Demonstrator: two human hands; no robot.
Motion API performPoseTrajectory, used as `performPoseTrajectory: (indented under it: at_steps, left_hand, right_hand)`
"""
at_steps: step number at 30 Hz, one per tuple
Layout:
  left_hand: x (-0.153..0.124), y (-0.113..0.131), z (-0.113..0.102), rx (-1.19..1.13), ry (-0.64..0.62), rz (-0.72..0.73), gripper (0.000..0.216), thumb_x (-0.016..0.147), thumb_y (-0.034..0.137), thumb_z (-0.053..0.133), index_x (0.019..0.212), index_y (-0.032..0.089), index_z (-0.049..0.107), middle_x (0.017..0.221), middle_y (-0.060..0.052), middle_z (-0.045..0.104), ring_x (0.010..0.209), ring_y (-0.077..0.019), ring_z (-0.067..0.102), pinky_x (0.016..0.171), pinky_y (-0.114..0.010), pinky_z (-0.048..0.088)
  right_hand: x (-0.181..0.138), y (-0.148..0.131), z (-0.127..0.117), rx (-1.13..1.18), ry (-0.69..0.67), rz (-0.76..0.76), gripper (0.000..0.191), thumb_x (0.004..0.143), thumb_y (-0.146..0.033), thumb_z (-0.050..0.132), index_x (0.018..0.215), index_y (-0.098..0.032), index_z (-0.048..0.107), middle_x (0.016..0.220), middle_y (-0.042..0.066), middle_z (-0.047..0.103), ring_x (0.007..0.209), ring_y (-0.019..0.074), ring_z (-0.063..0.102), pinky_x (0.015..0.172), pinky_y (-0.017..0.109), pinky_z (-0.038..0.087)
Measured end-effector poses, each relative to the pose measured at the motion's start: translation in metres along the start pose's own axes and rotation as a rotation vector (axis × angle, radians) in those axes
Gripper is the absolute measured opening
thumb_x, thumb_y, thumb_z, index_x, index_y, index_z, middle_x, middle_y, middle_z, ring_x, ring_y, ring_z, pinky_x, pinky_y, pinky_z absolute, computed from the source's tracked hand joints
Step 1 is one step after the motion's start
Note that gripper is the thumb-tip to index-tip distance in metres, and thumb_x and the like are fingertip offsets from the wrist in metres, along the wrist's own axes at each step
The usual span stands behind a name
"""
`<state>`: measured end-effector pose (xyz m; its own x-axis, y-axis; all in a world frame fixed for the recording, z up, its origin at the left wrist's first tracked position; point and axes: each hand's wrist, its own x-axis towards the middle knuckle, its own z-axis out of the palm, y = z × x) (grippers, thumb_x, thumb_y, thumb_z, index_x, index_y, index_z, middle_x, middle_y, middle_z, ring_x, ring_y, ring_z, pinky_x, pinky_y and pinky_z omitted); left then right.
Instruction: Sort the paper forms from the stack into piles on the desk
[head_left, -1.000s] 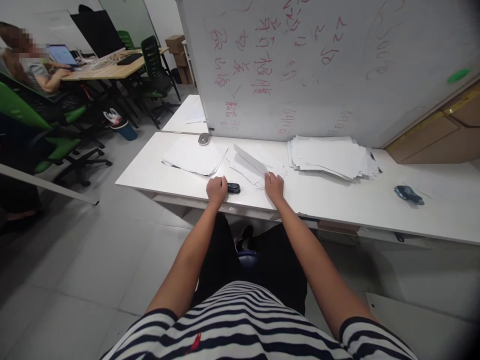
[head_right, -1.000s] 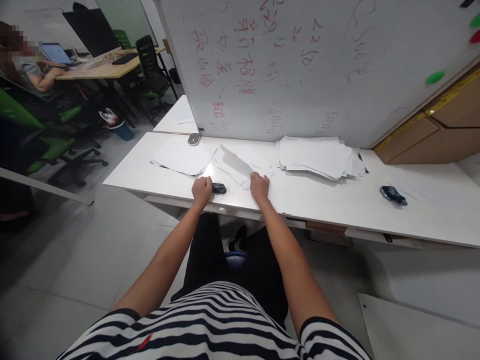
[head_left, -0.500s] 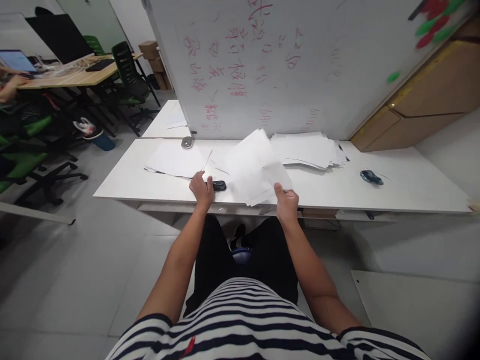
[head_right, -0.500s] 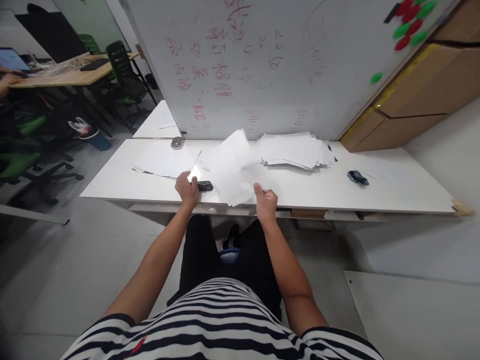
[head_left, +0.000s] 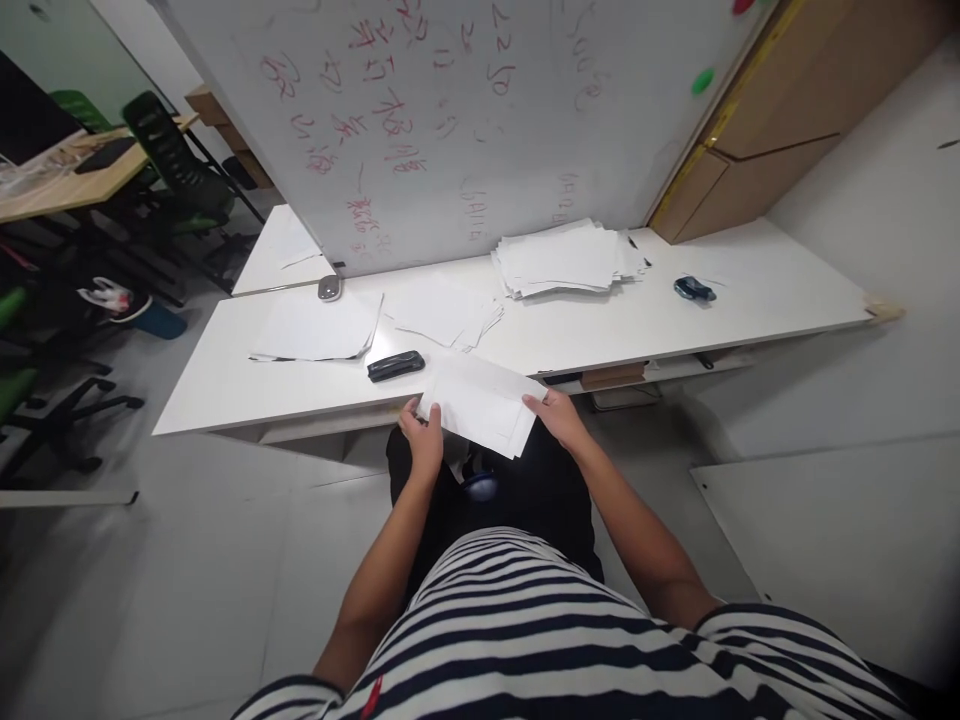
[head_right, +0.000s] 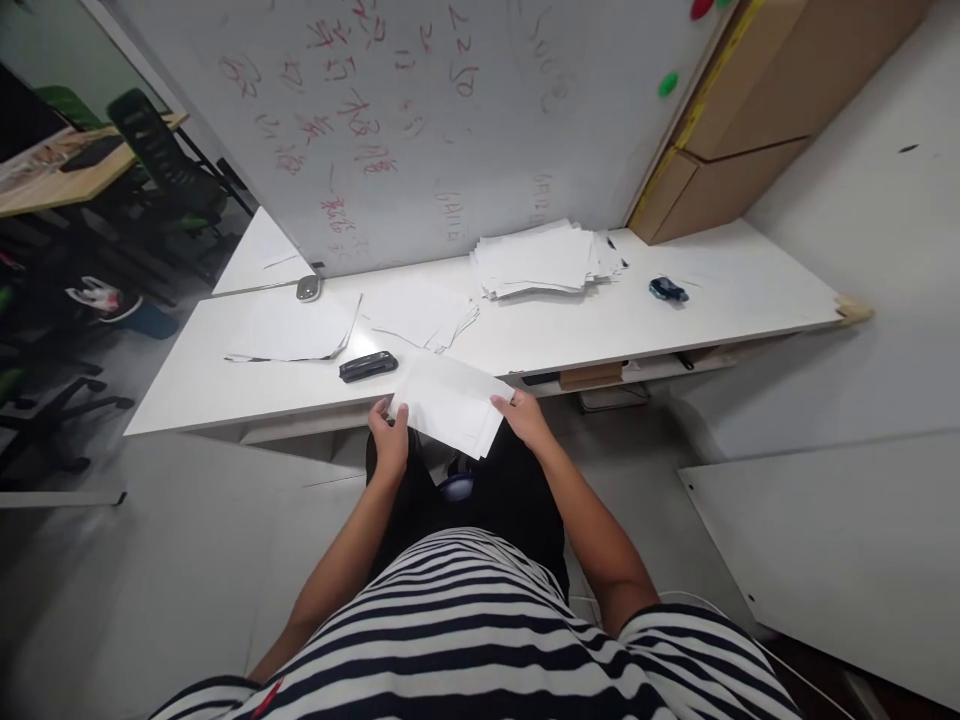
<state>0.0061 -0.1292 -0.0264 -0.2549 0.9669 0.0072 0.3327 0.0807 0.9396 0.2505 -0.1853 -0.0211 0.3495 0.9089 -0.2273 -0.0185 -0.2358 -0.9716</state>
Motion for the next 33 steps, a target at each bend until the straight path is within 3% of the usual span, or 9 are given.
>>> performPoseTrajectory:
  at_steps: [2,5,9,11,13,17,21,26,33]
  left_hand:
    - [0.01,-0.007,-0.003,-0.026,-0.038,-0.088,0.051,0.078,0.046,0.063,0.12,0.022,0.047,0.128,-0.012,0.048,0.117,-0.0221,0.05,0.099,-0.038,0.04]
    - [0.024,-0.008,-0.013,-0.111,-0.274,-0.102,0.041,0.075,0.048,0.065,0.103,0.019,0.057,0.103,-0.007,0.063,0.095,-0.0198,0.06,0.086,-0.035,0.047]
    - [0.029,0.01,-0.022,-0.213,-0.513,-0.103,0.035,0.069,0.048,0.07,0.082,0.017,0.058,0.076,-0.002,0.064,0.067,-0.0142,0.059,0.065,-0.028,0.048]
    - [0.03,0.025,-0.019,-0.27,-0.466,-0.046,0.034,0.069,0.046,0.071,0.081,0.018,0.057,0.074,0.0,0.063,0.065,-0.0127,0.058,0.064,-0.026,0.047]
    - [0.032,0.04,-0.011,-0.311,-0.306,0.054,0.032,0.072,0.047,0.069,0.083,0.019,0.055,0.076,0.0,0.063,0.069,-0.0123,0.059,0.067,-0.026,0.048]
    - [0.046,0.059,0.007,-0.249,-0.091,0.246,0.028,0.079,0.045,0.062,0.09,0.021,0.055,0.085,-0.001,0.063,0.082,-0.0139,0.06,0.079,-0.028,0.047]
    - [0.061,0.059,0.019,-0.064,-0.113,0.317,0.032,0.077,0.039,0.065,0.102,0.021,0.056,0.098,-0.004,0.064,0.091,-0.0177,0.059,0.084,-0.031,0.046]
    - [0.074,0.061,0.025,-0.172,-0.173,0.307,0.045,0.077,0.037,0.065,0.116,0.02,0.05,0.111,-0.008,0.063,0.101,-0.0183,0.06,0.087,-0.031,0.047]
    - [0.077,0.054,0.027,-0.317,-0.272,0.132,0.041,0.07,0.042,0.071,0.101,0.016,0.063,0.1,-0.008,0.069,0.092,-0.0209,0.064,0.084,-0.035,0.05]
  right_hand:
    - [-0.001,-0.005,-0.005,-0.012,-0.042,-0.02,0.044,0.07,-0.051,0.069,0.097,-0.015,0.069,0.103,0.01,0.072,0.094,0.0275,0.067,0.083,0.04,0.051]
    - [0.0,-0.012,-0.012,-0.037,-0.073,-0.041,0.045,0.069,-0.052,0.071,0.096,-0.016,0.07,0.102,0.01,0.072,0.092,0.0271,0.067,0.081,0.039,0.051]
    - [0.005,-0.022,-0.013,0.037,0.052,-0.067,0.048,0.068,-0.054,0.071,0.097,-0.015,0.069,0.102,0.009,0.072,0.092,0.0258,0.066,0.082,0.039,0.05]
    - [0.009,-0.034,-0.009,0.131,0.089,-0.107,0.05,0.07,-0.055,0.069,0.1,-0.016,0.068,0.103,0.009,0.071,0.095,0.0245,0.065,0.085,0.038,0.05]
    - [0.013,-0.052,-0.002,0.189,0.066,-0.179,0.05,0.072,-0.054,0.069,0.104,-0.016,0.066,0.105,0.008,0.071,0.1,0.0233,0.064,0.089,0.037,0.048]
    - [0.025,-0.086,0.015,0.104,0.046,-0.346,0.048,0.075,-0.049,0.067,0.11,-0.017,0.064,0.108,0.008,0.069,0.101,0.022,0.062,0.092,0.036,0.046]
    - [0.045,-0.082,0.035,-0.038,0.098,-0.399,0.048,0.077,-0.045,0.062,0.118,-0.019,0.058,0.117,0.008,0.065,0.106,0.0209,0.059,0.094,0.034,0.045]
    - [0.069,-0.057,0.045,-0.073,0.133,-0.347,0.049,0.076,-0.043,0.06,0.116,-0.015,0.059,0.11,0.01,0.067,0.101,0.0219,0.061,0.091,0.035,0.046]
    - [0.064,-0.043,0.039,-0.15,0.123,-0.31,0.047,0.078,-0.048,0.055,0.11,-0.014,0.064,0.108,0.011,0.069,0.102,0.0244,0.062,0.091,0.037,0.045]
